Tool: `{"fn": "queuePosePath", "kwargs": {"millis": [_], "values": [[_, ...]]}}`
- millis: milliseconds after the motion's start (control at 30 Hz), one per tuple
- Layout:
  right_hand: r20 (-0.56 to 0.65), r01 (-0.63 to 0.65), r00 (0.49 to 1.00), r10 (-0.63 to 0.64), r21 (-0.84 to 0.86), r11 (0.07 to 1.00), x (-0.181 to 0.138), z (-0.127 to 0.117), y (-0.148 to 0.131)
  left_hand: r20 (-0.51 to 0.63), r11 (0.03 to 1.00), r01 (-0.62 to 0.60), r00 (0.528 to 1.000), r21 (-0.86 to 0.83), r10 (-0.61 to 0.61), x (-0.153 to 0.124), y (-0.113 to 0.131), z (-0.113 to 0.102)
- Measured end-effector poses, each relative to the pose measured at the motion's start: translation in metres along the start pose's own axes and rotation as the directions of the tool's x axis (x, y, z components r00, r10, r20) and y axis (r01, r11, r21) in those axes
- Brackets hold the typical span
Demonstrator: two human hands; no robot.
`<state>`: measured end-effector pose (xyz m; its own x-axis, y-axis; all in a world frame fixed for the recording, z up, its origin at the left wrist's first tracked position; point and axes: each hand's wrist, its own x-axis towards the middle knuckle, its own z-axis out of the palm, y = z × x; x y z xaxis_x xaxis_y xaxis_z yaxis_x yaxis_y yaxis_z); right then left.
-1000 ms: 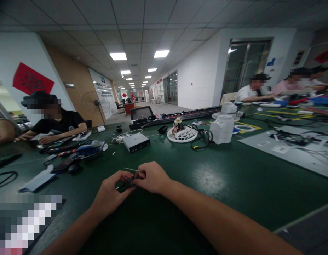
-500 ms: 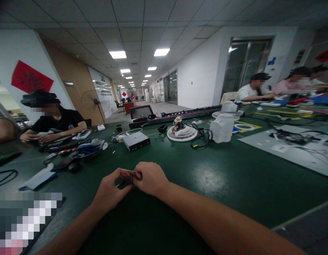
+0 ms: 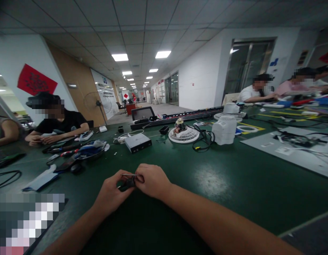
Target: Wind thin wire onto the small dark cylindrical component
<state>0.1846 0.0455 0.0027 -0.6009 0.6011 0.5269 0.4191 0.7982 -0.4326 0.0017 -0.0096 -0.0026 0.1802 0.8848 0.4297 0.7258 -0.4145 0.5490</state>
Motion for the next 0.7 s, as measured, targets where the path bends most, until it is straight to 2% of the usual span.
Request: {"fn": "queuePosePath", "kwargs": {"millis": [133, 233, 300, 367, 500, 700], "values": [[0.030, -0.107, 0.994, 0.107, 0.024, 0.994, 0.002, -0.002, 0.005, -0.009, 1.000, -0.004, 1.000, 0.010, 0.004, 0.000, 0.001, 0.001], [0.085, -0.191, 0.981, 0.175, 0.230, 0.954, 0.002, -0.002, 0.008, -0.020, 1.000, 0.009, 1.000, 0.017, -0.009, 0.000, 0.001, 0.000], [0.131, -0.245, 0.969, 0.210, 0.400, 0.883, 0.003, -0.001, 0.011, -0.035, 1.000, 0.010, 0.999, 0.023, -0.009, 0.000, 0.001, 0.000], [0.161, -0.290, 0.957, 0.242, 0.489, 0.823, 0.004, 0.000, 0.014, -0.052, 1.000, -0.002, 0.999, 0.028, 0.004, 0.000, 0.000, -0.001], [0.179, -0.335, 0.942, 0.283, 0.517, 0.788, 0.005, 0.002, 0.018, -0.044, 0.999, -0.031, 0.999, 0.025, 0.032, -0.001, -0.002, 0.000], [0.154, -0.295, 0.955, 0.253, 0.510, 0.808, 0.003, 0.002, 0.018, -0.028, 0.998, -0.063, 0.998, 0.000, 0.063, -0.002, 0.000, 0.000]]}}
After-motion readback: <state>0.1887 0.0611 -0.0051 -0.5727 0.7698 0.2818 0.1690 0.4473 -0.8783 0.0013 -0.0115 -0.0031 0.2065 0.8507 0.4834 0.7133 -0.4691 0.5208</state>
